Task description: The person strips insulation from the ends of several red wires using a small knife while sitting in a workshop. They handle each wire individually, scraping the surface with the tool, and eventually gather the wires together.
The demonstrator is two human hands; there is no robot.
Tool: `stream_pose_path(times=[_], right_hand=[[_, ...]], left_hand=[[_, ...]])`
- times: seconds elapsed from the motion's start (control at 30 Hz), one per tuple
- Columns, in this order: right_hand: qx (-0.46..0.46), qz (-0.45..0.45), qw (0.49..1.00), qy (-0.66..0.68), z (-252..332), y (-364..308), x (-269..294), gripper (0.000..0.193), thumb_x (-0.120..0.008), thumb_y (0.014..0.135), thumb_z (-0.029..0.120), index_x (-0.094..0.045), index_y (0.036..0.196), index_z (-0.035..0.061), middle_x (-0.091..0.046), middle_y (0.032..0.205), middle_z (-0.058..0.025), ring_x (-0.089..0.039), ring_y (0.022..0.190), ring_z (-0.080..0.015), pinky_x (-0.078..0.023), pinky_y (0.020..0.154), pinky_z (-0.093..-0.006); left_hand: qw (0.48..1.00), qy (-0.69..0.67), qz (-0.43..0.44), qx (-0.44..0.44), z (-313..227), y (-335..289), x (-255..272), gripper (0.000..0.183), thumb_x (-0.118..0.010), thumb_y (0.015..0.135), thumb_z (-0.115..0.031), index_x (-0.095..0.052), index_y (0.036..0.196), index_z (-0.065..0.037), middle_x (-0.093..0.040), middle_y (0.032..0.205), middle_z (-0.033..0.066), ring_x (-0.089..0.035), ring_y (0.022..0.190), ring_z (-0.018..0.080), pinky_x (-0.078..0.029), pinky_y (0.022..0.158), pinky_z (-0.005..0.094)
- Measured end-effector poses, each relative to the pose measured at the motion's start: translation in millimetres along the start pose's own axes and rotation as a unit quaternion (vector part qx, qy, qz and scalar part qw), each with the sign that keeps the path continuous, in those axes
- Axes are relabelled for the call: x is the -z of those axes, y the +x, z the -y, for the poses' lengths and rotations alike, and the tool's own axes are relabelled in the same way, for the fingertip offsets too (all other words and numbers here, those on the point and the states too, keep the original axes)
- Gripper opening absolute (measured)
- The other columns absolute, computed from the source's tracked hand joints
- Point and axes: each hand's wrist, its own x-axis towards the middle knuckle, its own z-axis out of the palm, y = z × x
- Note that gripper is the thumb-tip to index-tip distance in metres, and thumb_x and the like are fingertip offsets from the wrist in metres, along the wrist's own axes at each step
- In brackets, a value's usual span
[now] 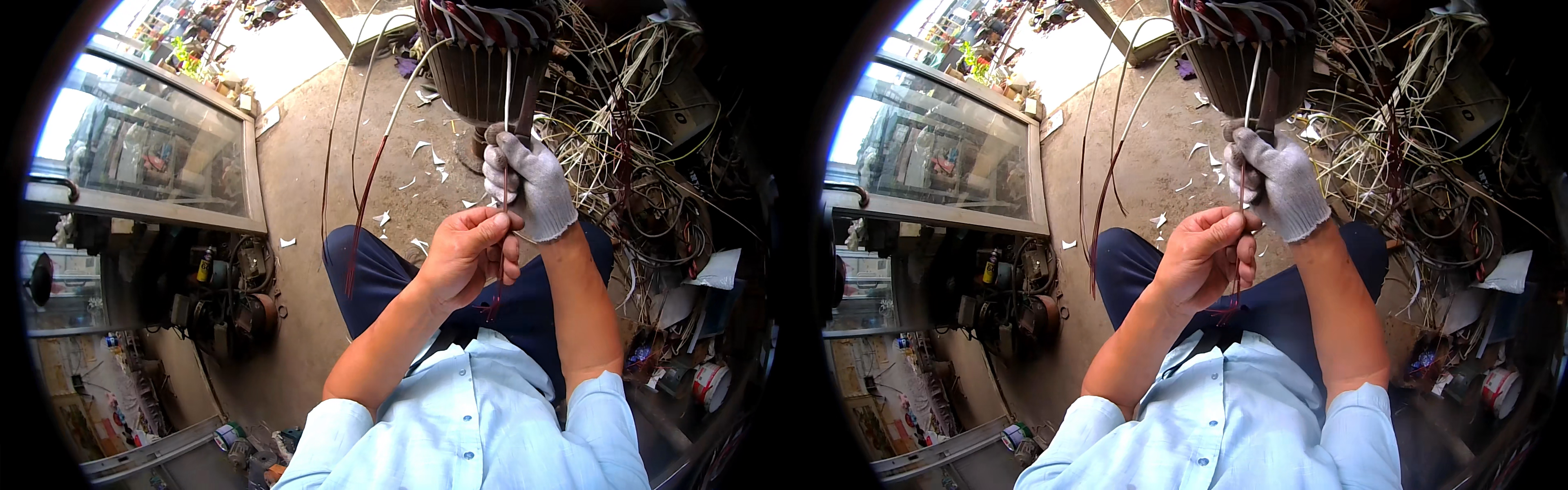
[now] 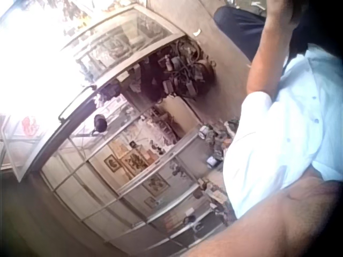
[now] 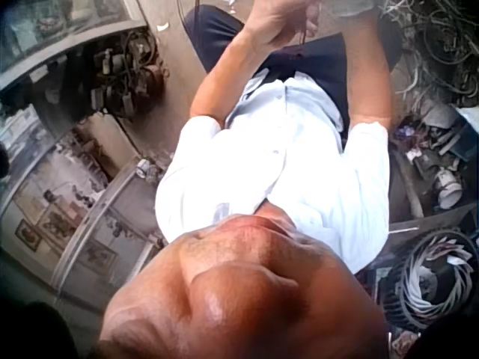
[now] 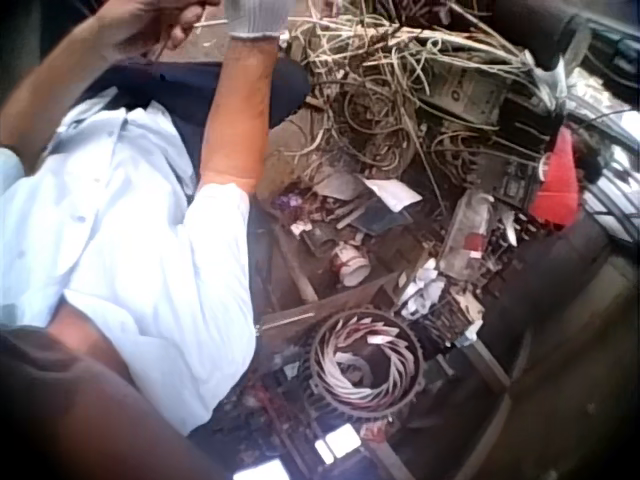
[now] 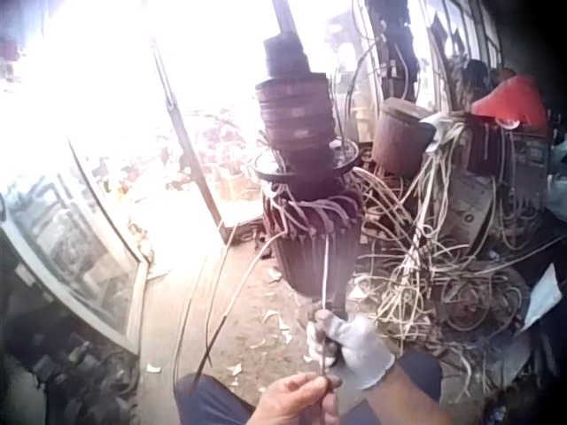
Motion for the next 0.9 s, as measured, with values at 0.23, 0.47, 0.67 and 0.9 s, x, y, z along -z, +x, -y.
stream_pose_path(times=[0.23,0.47,0.67,0.9], right_hand=[[-0.009,-0.161,0.936,-0.312,-15,-27,24,0.016,-0.069,0.101,0.017,-0.07,0.111,0.005,-0.061,0.075,0.0028,-0.052,0.057,-0.0049,-0.042,0.052,-0.0217],[0.112,-0.27,0.698,-0.654,-38,7,143,0.019,-0.072,0.093,0.021,-0.072,0.1,0.004,-0.073,0.085,-0.0115,-0.069,0.076,-0.0236,-0.054,0.074,-0.0378],[0.069,-0.228,0.734,-0.636,-37,-12,99,0.024,-0.071,0.095,0.022,-0.071,0.107,0.0014,-0.072,0.084,-0.0121,-0.068,0.075,-0.0221,-0.054,0.074,-0.0361],[0.129,-0.248,0.763,-0.583,7,-68,-4,0.028,-0.06,0.104,0.017,-0.062,0.125,-0.0011,-0.066,0.084,-0.0082,-0.064,0.07,-0.0144,-0.054,0.064,-0.0322]], left_hand=[[0.799,0.565,-0.101,-0.181,18,-3,28,0.024,-0.063,0.104,-0.016,-0.07,0.117,0.003,-0.071,0.089,0.0129,-0.073,0.084,0.0218,-0.061,0.075,0.0343],[0.399,0.727,-0.169,-0.532,-85,-50,-26,0.028,-0.067,0.097,-0.012,-0.07,0.121,0.002,-0.069,0.113,0.0204,-0.07,0.1,0.031,-0.057,0.083,0.0363],[0.907,0.375,-0.143,-0.128,-136,3,27,0.022,-0.063,0.105,-0.022,-0.069,0.099,-0.002,-0.061,0.066,-0.0008,-0.054,0.051,0.0078,-0.043,0.046,0.0234],[0.978,0.131,-0.117,-0.109,-31,-20,36,0.023,-0.063,0.105,-0.021,-0.069,0.098,0.0,-0.062,0.063,0.0027,-0.058,0.05,0.01,-0.046,0.046,0.0234]])
